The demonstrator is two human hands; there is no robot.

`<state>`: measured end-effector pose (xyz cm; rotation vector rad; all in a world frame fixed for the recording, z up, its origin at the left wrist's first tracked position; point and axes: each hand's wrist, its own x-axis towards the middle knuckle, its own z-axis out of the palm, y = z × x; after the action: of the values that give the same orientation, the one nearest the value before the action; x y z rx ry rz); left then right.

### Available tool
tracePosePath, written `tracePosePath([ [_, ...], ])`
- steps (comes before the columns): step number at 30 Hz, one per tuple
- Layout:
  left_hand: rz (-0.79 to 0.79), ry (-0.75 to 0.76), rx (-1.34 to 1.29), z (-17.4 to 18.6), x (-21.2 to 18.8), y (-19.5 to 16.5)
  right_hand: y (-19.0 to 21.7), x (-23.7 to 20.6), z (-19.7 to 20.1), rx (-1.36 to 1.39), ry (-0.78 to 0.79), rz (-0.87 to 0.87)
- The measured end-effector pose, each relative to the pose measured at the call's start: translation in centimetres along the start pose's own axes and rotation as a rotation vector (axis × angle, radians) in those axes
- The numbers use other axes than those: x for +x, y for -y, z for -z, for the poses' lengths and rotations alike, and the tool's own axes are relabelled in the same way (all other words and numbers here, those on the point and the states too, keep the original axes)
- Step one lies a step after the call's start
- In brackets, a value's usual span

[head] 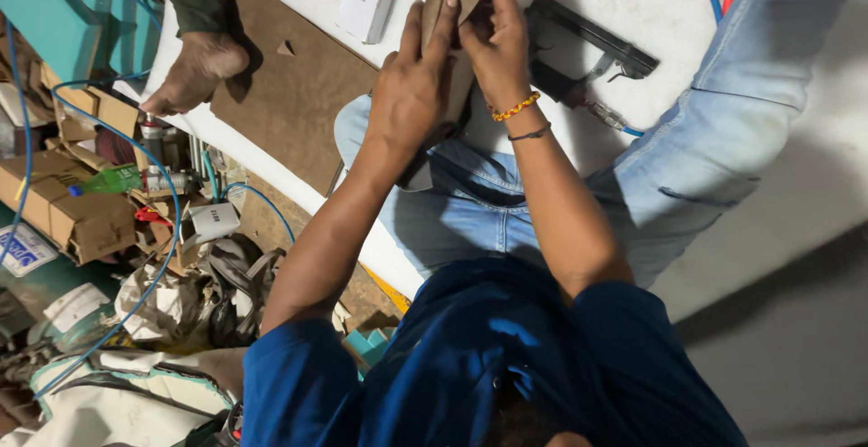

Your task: The person sits on the floor and stretches a brown fabric cover over a board, folding the edges over the back. They use a pneumatic nail gun to fasten the fabric in place along the edges, then place a plywood panel on top of the covered board.

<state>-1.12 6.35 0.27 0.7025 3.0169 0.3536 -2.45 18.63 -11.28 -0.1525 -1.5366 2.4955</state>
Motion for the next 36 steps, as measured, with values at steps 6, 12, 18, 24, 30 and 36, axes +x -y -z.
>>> tracePosePath([
  [6,-0.001,0.034,0.047,-0.2,-0.2,-0.2,0.6,1.1,1.3,-0.604,-0.066,0.327],
  [12,0.042,0.043,0.135,-0.8,0.3,1.0,0.3,1.3,2.1,-0.608,-0.031,0.315],
  [18,0.047,0.027,0.096,-0.8,-0.4,2.0,-0.5,-4.4,9.4,-1.414,0.275,0.122],
  [24,0.059,0.02,0.117,0.0,-0.4,1.3,-2.0,-5.0,9.9,-1.665,0.395,0.138],
  [30,0.085,0.039,0.106,0.0,-0.2,1.9,4.5,-1.8,12.0,-1.049,0.168,-0.034],
  [36,0.105,0.06,0.081,-0.2,0.0,2.5,6.3,-0.7,12.8,-0.415,0.376,-0.006],
])
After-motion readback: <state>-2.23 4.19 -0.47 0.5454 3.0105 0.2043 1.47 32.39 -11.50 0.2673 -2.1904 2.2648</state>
